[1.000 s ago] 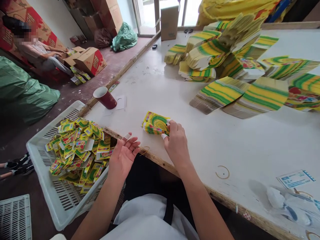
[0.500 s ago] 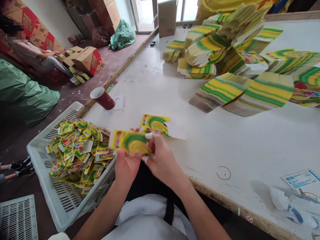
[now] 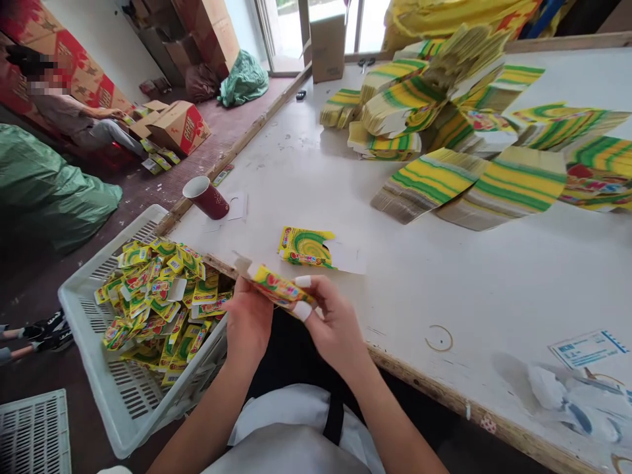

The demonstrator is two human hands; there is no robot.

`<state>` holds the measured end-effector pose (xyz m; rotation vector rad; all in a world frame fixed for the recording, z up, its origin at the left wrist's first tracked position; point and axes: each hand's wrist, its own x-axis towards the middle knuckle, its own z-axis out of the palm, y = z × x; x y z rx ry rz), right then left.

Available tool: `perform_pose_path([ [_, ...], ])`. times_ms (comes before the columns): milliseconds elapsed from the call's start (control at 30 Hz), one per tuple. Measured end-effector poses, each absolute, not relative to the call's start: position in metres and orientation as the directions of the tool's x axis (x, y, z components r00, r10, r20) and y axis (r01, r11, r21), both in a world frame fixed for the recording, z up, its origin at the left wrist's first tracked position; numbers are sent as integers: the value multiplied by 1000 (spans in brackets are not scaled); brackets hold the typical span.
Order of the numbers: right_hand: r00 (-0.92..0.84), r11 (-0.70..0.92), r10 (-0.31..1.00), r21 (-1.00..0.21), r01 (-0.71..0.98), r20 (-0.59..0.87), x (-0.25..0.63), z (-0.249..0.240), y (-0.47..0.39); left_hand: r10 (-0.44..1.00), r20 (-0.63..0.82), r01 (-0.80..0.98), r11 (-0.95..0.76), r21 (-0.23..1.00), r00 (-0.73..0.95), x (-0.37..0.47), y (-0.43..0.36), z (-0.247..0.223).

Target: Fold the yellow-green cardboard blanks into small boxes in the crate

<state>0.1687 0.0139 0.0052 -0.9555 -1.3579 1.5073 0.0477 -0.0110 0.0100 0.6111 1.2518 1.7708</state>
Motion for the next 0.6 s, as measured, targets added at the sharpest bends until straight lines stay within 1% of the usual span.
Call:
perform_pose_path([
  [100, -313, 58, 948, -998, -26, 63, 180, 7, 21, 831, -101, -362, -126, 924, -547, 41, -13, 7],
  [133, -311, 113, 945, -994, 17, 102, 184, 8, 23, 830, -106, -356, -117, 927, -548, 37, -13, 7],
  [200, -279, 266, 933, -958, 109, 227, 190, 10, 27, 860, -101, -340, -88, 936, -500, 26, -13, 9],
  [267, -242, 455, 884, -854, 253, 400, 197, 10, 31, 900, -68, -319, -81, 944, -430, 14, -13, 14],
  [333, -268, 618, 785, -681, 393, 558, 201, 12, 33, 936, -8, -257, -89, 962, -353, 3, -14, 22],
  [367, -307, 677, 732, -596, 431, 609, 202, 12, 33, 955, 19, -175, -73, 982, -296, 0, -14, 26],
  [400, -350, 723, 684, -530, 443, 640, 201, 13, 32, 973, 30, -37, -40, 999, -227, -1, -15, 29],
  [433, -387, 758, 645, -486, 435, 659, 201, 14, 31, 988, 20, 145, 3, 989, -154, 0, -15, 33],
  [467, -417, 782, 617, -461, 419, 667, 199, 15, 28, 996, -12, 337, 41, 941, -88, 2, -16, 35],
  [500, -441, 798, 599, -448, 404, 669, 198, 16, 26, 998, -56, 501, 64, 863, -32, 5, -16, 37],
  [533, -459, 805, 590, -445, 392, 664, 197, 17, 24, 995, -101, 614, 70, 786, 16, 9, -15, 38],
  [567, -467, 805, 592, -450, 387, 657, 196, 16, 22, 988, -143, 671, 73, 738, 50, 12, -15, 38],
  [600, -455, 793, 608, -470, 387, 650, 196, 15, 20, 982, -177, 683, 86, 726, 65, 15, -15, 38],
])
